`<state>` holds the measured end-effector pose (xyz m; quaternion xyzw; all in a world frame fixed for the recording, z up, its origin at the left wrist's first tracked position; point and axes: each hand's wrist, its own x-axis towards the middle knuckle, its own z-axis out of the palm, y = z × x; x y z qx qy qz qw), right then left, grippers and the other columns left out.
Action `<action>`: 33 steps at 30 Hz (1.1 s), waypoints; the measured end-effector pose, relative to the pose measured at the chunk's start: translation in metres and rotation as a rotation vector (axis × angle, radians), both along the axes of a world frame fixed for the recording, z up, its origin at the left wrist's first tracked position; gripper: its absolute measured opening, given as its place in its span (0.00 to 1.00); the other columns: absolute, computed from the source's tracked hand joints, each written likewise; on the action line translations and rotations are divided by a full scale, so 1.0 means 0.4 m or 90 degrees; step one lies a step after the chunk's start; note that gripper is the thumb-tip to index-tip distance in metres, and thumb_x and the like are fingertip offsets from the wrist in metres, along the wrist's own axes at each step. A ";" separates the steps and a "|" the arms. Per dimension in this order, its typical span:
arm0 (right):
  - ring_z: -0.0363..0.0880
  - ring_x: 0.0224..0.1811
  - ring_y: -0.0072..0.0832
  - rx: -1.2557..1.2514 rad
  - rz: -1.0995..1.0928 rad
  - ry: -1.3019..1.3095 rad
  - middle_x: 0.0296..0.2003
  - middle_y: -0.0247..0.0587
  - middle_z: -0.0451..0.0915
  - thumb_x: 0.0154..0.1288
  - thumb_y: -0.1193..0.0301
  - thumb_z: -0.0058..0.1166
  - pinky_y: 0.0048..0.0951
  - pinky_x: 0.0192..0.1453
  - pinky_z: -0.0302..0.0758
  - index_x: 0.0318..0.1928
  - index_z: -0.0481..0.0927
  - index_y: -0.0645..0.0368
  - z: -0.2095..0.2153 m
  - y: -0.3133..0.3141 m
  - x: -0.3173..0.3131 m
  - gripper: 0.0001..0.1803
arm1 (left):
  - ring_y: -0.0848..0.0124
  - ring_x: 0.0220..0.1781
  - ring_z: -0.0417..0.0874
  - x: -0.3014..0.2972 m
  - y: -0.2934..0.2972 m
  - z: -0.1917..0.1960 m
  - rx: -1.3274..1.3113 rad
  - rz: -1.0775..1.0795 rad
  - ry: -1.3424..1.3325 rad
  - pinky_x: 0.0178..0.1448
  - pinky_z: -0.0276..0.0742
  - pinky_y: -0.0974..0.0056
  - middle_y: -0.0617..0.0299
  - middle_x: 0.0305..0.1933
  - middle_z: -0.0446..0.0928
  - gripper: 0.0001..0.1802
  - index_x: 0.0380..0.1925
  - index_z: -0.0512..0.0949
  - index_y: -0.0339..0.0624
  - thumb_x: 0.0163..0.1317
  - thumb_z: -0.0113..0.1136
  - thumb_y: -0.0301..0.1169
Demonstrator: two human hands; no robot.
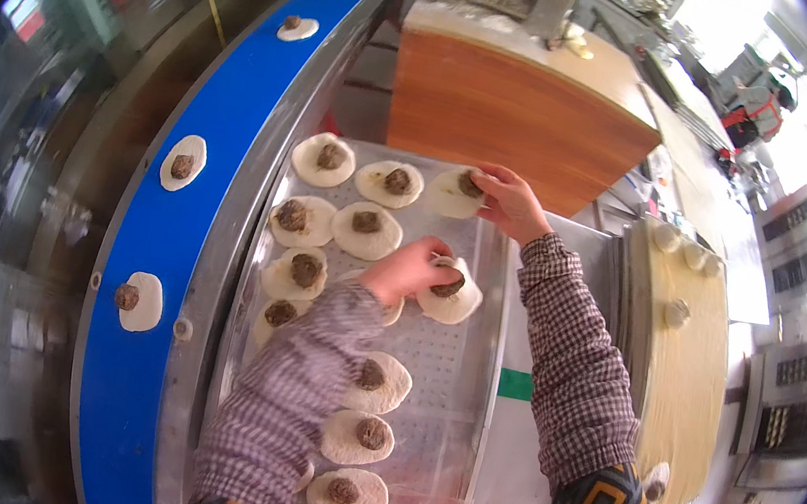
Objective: The person takes pre-filled dumpling wrappers from a conveyor belt and places them onto a metal tray. They then fold and seal each dumpling by hand before arranging them on the tray.
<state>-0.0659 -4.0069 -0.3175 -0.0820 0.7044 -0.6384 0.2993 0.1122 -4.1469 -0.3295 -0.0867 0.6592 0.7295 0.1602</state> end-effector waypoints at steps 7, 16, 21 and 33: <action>0.82 0.48 0.37 0.446 0.031 0.582 0.46 0.50 0.83 0.59 0.62 0.63 0.36 0.53 0.77 0.53 0.79 0.62 -0.060 0.002 0.010 0.24 | 0.53 0.37 0.84 0.084 -0.026 0.033 -0.588 0.199 0.328 0.42 0.79 0.54 0.46 0.36 0.81 0.17 0.42 0.77 0.37 0.56 0.67 0.35; 0.84 0.40 0.28 0.294 0.116 0.657 0.38 0.43 0.85 0.62 0.73 0.59 0.29 0.44 0.80 0.45 0.83 0.64 0.030 -0.118 0.146 0.12 | 0.49 0.40 0.82 0.663 -0.615 0.101 -0.946 0.571 0.055 0.46 0.79 0.52 0.44 0.42 0.80 0.20 0.44 0.75 0.34 0.52 0.69 0.29; 0.84 0.40 0.25 0.196 0.230 0.652 0.36 0.42 0.85 0.63 0.73 0.61 0.26 0.46 0.80 0.43 0.83 0.66 0.060 -0.322 0.243 0.11 | 0.51 0.41 0.83 0.766 -0.689 0.048 -0.712 0.541 0.035 0.48 0.79 0.56 0.45 0.40 0.81 0.17 0.42 0.77 0.33 0.54 0.68 0.29; 0.76 0.59 0.44 0.083 0.458 0.891 0.59 0.45 0.76 0.59 0.80 0.54 0.39 0.63 0.74 0.59 0.76 0.56 0.121 -0.878 0.321 0.25 | 0.59 0.50 0.79 1.019 -0.652 0.219 -0.522 0.568 -0.284 0.54 0.77 0.60 0.49 0.49 0.76 0.27 0.50 0.76 0.33 0.54 0.70 0.38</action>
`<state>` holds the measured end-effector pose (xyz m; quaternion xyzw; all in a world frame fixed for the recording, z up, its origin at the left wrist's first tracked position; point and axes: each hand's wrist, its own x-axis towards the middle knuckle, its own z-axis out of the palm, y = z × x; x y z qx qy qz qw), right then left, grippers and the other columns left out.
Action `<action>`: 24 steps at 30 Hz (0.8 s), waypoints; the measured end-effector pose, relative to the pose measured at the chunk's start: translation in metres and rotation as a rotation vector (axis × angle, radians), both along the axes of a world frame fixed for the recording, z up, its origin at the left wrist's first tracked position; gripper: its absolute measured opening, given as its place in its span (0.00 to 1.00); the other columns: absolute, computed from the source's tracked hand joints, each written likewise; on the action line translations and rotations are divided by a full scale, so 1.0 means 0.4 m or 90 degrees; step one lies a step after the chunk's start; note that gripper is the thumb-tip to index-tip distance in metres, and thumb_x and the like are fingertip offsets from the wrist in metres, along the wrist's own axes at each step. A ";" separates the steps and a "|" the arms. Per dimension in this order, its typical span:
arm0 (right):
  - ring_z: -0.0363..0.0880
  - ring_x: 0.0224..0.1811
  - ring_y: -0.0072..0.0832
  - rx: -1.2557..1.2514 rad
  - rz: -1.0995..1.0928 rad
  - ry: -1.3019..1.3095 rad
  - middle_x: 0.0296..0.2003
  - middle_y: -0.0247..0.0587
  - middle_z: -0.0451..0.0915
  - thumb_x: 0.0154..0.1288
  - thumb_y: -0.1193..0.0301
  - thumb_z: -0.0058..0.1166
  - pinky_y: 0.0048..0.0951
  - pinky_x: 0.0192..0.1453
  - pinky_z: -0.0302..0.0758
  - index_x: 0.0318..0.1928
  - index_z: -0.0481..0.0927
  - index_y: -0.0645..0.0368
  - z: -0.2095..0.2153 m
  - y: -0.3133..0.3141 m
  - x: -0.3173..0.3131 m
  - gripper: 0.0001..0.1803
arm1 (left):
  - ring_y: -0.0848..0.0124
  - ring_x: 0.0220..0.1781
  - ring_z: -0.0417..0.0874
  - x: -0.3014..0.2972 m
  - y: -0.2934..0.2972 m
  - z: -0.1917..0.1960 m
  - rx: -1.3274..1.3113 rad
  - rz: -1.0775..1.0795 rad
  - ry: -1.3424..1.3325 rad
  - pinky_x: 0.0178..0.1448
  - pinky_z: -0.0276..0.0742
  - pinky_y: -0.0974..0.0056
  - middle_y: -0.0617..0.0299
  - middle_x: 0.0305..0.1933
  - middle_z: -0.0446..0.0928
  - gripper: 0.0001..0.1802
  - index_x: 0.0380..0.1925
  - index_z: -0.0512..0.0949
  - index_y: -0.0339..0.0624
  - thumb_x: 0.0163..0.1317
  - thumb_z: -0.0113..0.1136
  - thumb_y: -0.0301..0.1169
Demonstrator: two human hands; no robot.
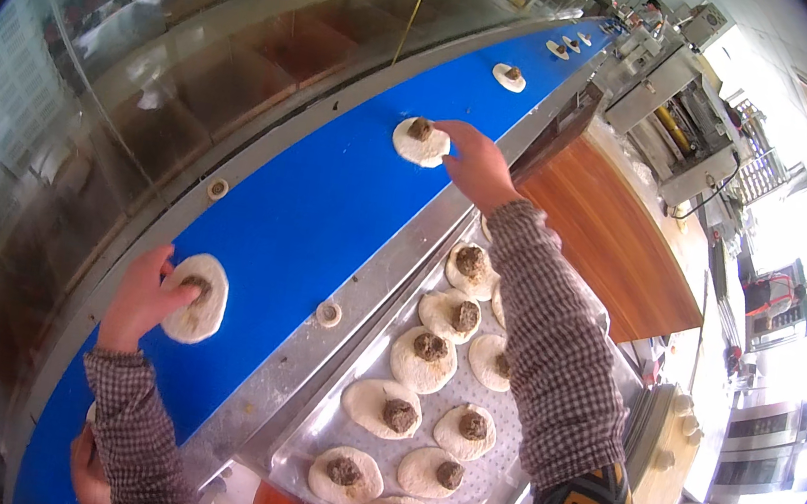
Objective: The person takes pre-filled dumpling wrappers from a conveyor belt and places them onto a metal tray. They then fold and seal each dumpling by hand before arranging them on the tray.
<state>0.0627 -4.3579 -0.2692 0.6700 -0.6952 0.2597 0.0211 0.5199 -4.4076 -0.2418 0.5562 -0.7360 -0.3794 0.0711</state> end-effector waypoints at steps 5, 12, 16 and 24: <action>0.76 0.58 0.44 0.216 0.077 0.091 0.55 0.46 0.79 0.57 0.84 0.54 0.39 0.64 0.73 0.57 0.77 0.58 -0.004 -0.141 0.071 0.25 | 0.63 0.42 0.78 0.107 -0.011 0.034 -0.012 -0.140 -0.080 0.47 0.77 0.63 0.53 0.41 0.76 0.32 0.49 0.73 0.35 0.47 0.75 0.40; 0.79 0.50 0.43 0.389 0.088 -0.026 0.46 0.50 0.82 0.53 0.46 0.65 0.39 0.55 0.75 0.52 0.81 0.60 0.024 -0.127 0.164 0.34 | 0.68 0.35 0.78 0.300 0.008 -0.041 0.105 -0.167 -0.204 0.39 0.76 0.65 0.56 0.35 0.76 0.29 0.40 0.76 0.37 0.42 0.78 0.41; 0.76 0.58 0.46 0.390 0.027 -0.012 0.54 0.51 0.79 0.50 0.38 0.64 0.43 0.61 0.72 0.58 0.79 0.60 -0.006 -0.108 0.204 0.45 | 0.67 0.37 0.79 0.461 0.056 -0.088 0.093 -0.096 -0.131 0.38 0.75 0.60 0.56 0.35 0.76 0.26 0.37 0.75 0.37 0.42 0.77 0.38; 0.84 0.34 0.42 0.367 0.075 -0.109 0.32 0.44 0.86 0.40 0.49 0.70 0.41 0.36 0.79 0.32 0.88 0.56 -0.068 -0.104 0.452 0.25 | 0.49 0.33 0.80 0.533 0.259 0.007 -0.057 -0.176 -0.334 0.34 0.73 0.47 0.39 0.33 0.78 0.21 0.37 0.78 0.30 0.63 0.61 0.43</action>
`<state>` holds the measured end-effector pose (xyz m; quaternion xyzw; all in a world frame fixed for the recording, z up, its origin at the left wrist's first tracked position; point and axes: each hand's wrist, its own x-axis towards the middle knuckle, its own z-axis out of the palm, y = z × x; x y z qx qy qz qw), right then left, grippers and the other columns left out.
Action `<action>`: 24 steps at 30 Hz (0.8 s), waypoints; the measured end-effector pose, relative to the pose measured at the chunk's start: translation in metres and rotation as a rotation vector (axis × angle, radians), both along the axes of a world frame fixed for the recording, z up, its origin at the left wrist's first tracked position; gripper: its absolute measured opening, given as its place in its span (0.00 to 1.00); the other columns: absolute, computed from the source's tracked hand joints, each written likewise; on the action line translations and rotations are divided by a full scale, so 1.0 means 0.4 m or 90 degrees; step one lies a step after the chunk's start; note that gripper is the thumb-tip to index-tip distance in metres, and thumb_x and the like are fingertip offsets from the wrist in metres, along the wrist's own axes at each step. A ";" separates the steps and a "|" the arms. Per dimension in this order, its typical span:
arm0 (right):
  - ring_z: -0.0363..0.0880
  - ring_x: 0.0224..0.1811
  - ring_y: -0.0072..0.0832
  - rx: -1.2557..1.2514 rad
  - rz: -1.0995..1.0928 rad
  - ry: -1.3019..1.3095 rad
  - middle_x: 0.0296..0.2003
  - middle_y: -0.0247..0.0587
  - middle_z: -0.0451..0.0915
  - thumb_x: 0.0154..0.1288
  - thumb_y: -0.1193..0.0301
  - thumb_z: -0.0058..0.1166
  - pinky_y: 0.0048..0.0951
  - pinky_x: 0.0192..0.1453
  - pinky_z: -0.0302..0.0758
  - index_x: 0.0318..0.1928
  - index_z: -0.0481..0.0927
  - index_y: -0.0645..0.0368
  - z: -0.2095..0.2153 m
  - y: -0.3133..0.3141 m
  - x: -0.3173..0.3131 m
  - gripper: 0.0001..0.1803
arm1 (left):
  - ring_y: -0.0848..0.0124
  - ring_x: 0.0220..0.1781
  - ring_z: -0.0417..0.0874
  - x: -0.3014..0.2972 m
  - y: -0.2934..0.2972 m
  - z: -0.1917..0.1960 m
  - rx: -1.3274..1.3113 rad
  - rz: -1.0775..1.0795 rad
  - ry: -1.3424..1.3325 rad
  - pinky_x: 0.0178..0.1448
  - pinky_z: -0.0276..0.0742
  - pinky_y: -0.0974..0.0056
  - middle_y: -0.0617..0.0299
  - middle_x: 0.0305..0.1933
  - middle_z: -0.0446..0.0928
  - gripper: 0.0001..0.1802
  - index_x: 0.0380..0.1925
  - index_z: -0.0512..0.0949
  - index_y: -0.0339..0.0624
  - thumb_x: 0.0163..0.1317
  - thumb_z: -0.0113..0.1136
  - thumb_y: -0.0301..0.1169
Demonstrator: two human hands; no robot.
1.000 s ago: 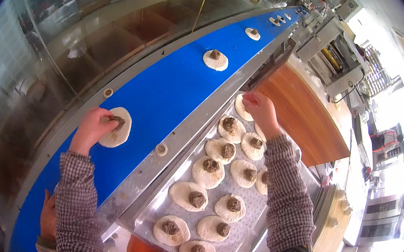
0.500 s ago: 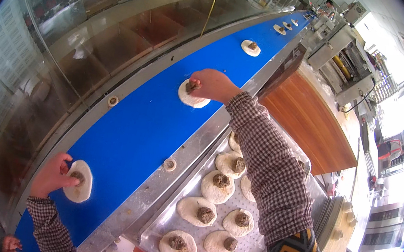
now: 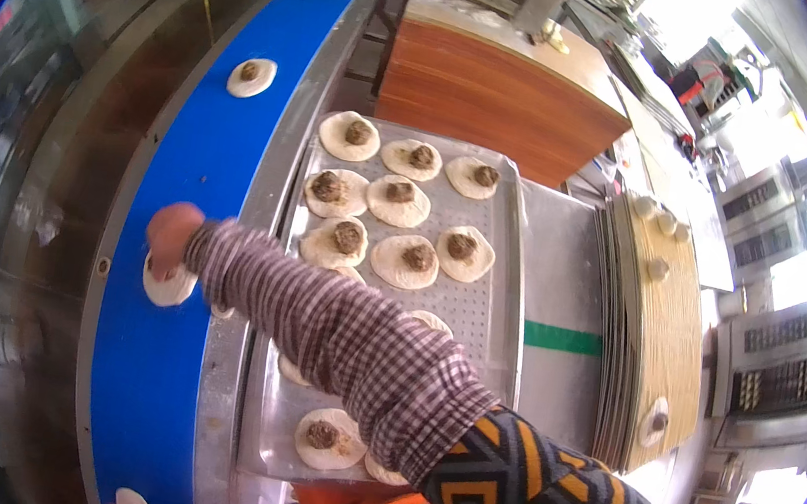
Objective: The person takes pre-filled dumpling wrappers from a conveyor belt and places them onto a metal tray. They then fold and seal each dumpling by hand before arranging them on the tray.
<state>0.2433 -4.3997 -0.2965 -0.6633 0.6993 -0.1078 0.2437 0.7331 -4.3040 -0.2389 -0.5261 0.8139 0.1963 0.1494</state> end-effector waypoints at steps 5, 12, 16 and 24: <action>0.84 0.31 0.38 -0.108 -0.048 -0.115 0.29 0.41 0.84 0.41 0.55 0.71 0.39 0.32 0.79 0.29 0.87 0.58 0.058 0.127 0.156 0.20 | 0.51 0.43 0.80 -0.059 0.178 0.115 -0.207 0.104 0.087 0.48 0.76 0.52 0.42 0.44 0.79 0.22 0.48 0.77 0.31 0.61 0.63 0.39; 0.83 0.30 0.31 -0.041 -0.116 -0.497 0.28 0.39 0.83 0.43 0.57 0.71 0.33 0.31 0.79 0.33 0.85 0.60 0.209 0.341 0.176 0.21 | 0.52 0.46 0.78 -0.342 0.320 0.135 0.061 0.128 0.434 0.53 0.74 0.54 0.43 0.48 0.77 0.25 0.55 0.73 0.32 0.61 0.60 0.35; 0.83 0.40 0.28 -0.064 -0.089 -0.716 0.38 0.39 0.83 0.49 0.56 0.69 0.29 0.41 0.79 0.48 0.82 0.60 0.201 0.521 0.032 0.29 | 0.67 0.57 0.77 -0.606 0.372 0.064 0.601 0.166 0.625 0.62 0.73 0.64 0.56 0.54 0.75 0.28 0.61 0.67 0.33 0.58 0.55 0.19; 0.78 0.39 0.20 -0.080 -0.561 -0.417 0.40 0.35 0.82 0.60 0.64 0.65 0.24 0.41 0.77 0.53 0.79 0.62 0.167 1.050 -0.428 0.23 | 0.72 0.53 0.76 -1.194 0.564 -0.239 0.937 -0.244 0.464 0.58 0.73 0.66 0.58 0.50 0.76 0.25 0.58 0.70 0.34 0.62 0.60 0.32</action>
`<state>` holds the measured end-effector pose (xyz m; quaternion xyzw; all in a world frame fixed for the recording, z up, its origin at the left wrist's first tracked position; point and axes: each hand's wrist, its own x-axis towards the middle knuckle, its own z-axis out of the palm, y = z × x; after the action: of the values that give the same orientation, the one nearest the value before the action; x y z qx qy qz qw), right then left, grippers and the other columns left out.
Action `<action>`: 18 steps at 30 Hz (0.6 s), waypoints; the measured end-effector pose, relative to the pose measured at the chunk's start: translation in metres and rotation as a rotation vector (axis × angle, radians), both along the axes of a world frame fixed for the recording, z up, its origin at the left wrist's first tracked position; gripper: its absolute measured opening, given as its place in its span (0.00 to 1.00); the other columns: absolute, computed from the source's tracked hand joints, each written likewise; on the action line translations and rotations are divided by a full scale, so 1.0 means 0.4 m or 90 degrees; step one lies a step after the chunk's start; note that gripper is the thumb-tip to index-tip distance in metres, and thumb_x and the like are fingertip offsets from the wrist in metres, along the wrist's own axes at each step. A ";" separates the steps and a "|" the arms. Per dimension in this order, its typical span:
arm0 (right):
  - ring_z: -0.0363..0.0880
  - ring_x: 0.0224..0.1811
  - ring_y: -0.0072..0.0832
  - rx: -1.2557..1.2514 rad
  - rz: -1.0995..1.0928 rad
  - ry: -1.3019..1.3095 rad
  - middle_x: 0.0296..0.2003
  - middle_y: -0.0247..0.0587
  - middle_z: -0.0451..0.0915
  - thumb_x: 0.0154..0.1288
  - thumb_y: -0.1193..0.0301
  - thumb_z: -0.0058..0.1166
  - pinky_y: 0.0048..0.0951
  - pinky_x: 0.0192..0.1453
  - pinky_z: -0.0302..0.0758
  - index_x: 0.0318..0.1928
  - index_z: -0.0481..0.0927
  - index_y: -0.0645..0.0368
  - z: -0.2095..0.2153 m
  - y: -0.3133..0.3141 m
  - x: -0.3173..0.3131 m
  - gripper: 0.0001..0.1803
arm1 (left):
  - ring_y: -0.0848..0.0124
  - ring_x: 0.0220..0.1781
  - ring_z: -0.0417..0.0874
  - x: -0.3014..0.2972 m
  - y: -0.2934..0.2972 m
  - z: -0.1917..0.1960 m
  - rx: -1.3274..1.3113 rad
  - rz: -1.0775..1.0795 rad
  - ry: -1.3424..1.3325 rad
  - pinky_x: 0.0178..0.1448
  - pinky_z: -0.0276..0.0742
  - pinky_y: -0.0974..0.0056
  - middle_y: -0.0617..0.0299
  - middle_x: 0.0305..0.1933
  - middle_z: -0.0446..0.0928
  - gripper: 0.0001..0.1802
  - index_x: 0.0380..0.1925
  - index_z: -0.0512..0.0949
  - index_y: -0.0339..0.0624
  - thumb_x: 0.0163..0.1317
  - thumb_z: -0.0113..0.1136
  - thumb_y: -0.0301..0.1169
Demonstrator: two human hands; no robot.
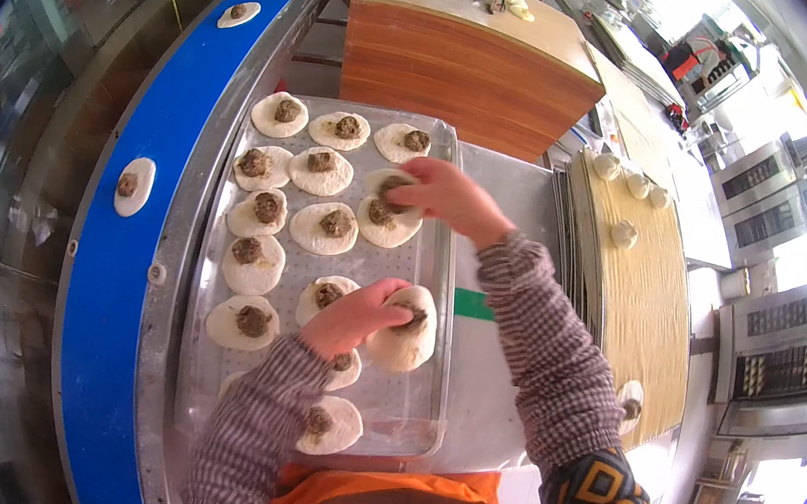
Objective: The person takes pre-filled dumpling wrappers from a conveyor belt and places them onto a metal tray. They then fold and seal each dumpling by hand before arranging them on the tray.
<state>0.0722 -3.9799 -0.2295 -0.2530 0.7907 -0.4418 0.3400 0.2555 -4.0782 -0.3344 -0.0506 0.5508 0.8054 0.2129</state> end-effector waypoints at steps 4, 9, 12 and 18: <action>0.81 0.44 0.22 -0.074 -0.108 -0.128 0.43 0.37 0.82 0.65 0.69 0.61 0.25 0.47 0.81 0.54 0.76 0.64 -0.046 0.132 -0.130 0.19 | 0.57 0.54 0.80 -0.151 0.054 -0.051 -0.681 -0.150 0.299 0.57 0.75 0.59 0.51 0.50 0.79 0.21 0.51 0.78 0.38 0.57 0.62 0.31; 0.82 0.46 0.23 -0.258 -0.153 -0.280 0.46 0.36 0.82 0.67 0.70 0.60 0.28 0.52 0.81 0.55 0.76 0.63 -0.097 0.232 -0.199 0.19 | 0.50 0.51 0.80 -0.251 -0.078 -0.044 -0.714 0.099 0.173 0.57 0.76 0.53 0.46 0.46 0.80 0.22 0.46 0.80 0.37 0.49 0.65 0.32; 0.83 0.48 0.25 -0.361 -0.170 -0.343 0.47 0.37 0.82 0.68 0.72 0.58 0.31 0.55 0.82 0.56 0.75 0.62 -0.115 0.266 -0.202 0.17 | 0.51 0.51 0.81 -0.351 -0.169 -0.048 -0.890 0.099 0.293 0.56 0.77 0.57 0.43 0.48 0.79 0.28 0.47 0.78 0.34 0.46 0.70 0.37; 0.82 0.44 0.20 -0.390 -0.194 -0.304 0.45 0.33 0.82 0.65 0.71 0.62 0.24 0.49 0.81 0.54 0.76 0.62 -0.120 0.302 -0.172 0.19 | 0.53 0.48 0.81 -0.454 -0.210 -0.007 -0.789 -0.256 0.034 0.55 0.77 0.58 0.45 0.48 0.77 0.34 0.48 0.77 0.34 0.41 0.73 0.40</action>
<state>0.0035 -3.8592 -0.2776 -0.1130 0.5502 -0.7479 0.3539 0.0740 -4.1624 -0.3374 -0.0396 0.9171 0.2838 0.2773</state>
